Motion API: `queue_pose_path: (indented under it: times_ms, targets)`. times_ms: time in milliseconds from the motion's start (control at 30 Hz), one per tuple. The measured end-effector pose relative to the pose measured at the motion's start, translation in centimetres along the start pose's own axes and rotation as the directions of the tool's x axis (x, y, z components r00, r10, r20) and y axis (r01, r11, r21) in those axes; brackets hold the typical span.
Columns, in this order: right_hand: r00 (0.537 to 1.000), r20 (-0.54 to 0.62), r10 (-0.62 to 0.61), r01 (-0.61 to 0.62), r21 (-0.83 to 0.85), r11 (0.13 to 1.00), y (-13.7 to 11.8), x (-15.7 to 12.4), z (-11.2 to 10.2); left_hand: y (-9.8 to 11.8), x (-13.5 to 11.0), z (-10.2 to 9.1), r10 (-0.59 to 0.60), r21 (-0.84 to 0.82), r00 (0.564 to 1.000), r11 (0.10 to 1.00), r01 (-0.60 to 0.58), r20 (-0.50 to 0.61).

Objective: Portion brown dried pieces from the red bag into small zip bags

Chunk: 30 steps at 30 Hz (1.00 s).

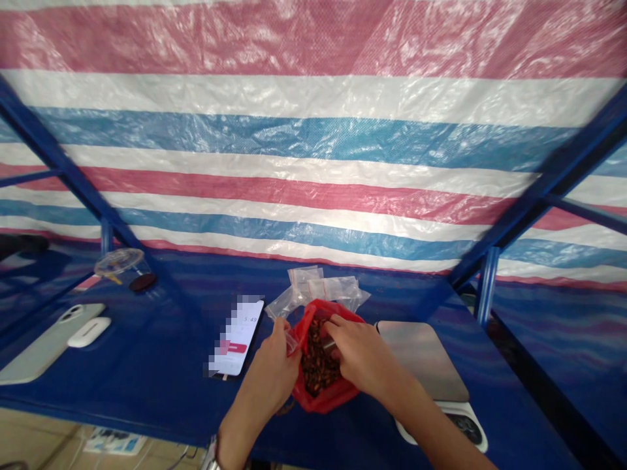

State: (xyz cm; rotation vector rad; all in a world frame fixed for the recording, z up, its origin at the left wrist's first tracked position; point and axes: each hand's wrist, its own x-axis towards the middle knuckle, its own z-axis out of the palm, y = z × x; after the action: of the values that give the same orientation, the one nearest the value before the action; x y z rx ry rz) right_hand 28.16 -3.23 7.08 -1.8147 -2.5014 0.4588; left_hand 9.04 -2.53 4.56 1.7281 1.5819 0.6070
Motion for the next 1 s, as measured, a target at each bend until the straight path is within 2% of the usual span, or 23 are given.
queue_pose_path:
  times_ms: [100, 200, 300, 500, 667, 800, 1000]
  targets:
    - [0.998, -0.06, 0.012, -0.006, 0.087, 0.996, 0.3, 0.5, 0.9, 0.0, 0.3, 0.1, -0.013, -0.118, 1.0, 0.993, 0.016, 0.028]
    - [0.997, -0.072, 0.034, -0.022, 0.162, 0.987, 0.2, 0.6, 1.4, -0.1, 0.5, 0.0, 0.0, -0.179, 1.0, 0.984, 0.0, 0.002]
    - [0.996, -0.092, 0.008, 0.014, 0.236, 0.972, -0.2, 0.6, 1.7, -0.1, 0.6, 0.0, -0.017, -0.24, 1.0, 0.971, 0.018, 0.008]
    - [0.992, -0.128, 0.006, 0.052, 0.445, 0.894, -0.1, 0.8, 2.9, 0.2, 0.6, -0.4, -0.047, -0.298, 0.998, 0.953, 0.054, 0.028]
    - [0.993, -0.116, 0.005, 0.069, 0.624, 0.779, 0.8, 1.0, 3.0, -0.7, 0.9, -0.6, -0.027, -0.174, 0.995, 0.985, 0.009, -0.099]
    - [0.995, -0.097, 0.026, 0.048, 0.69, 0.722, 1.8, 0.9, 2.2, -1.2, 1.2, -0.8, -0.005, -0.184, 0.982, 0.982, -0.03, -0.191]
    - [0.992, -0.121, -0.035, 0.116, 0.772, 0.625, 3.4, 0.2, -0.2, 0.9, 0.8, -1.2, 0.061, -0.272, 0.948, 0.951, -0.15, -0.311]
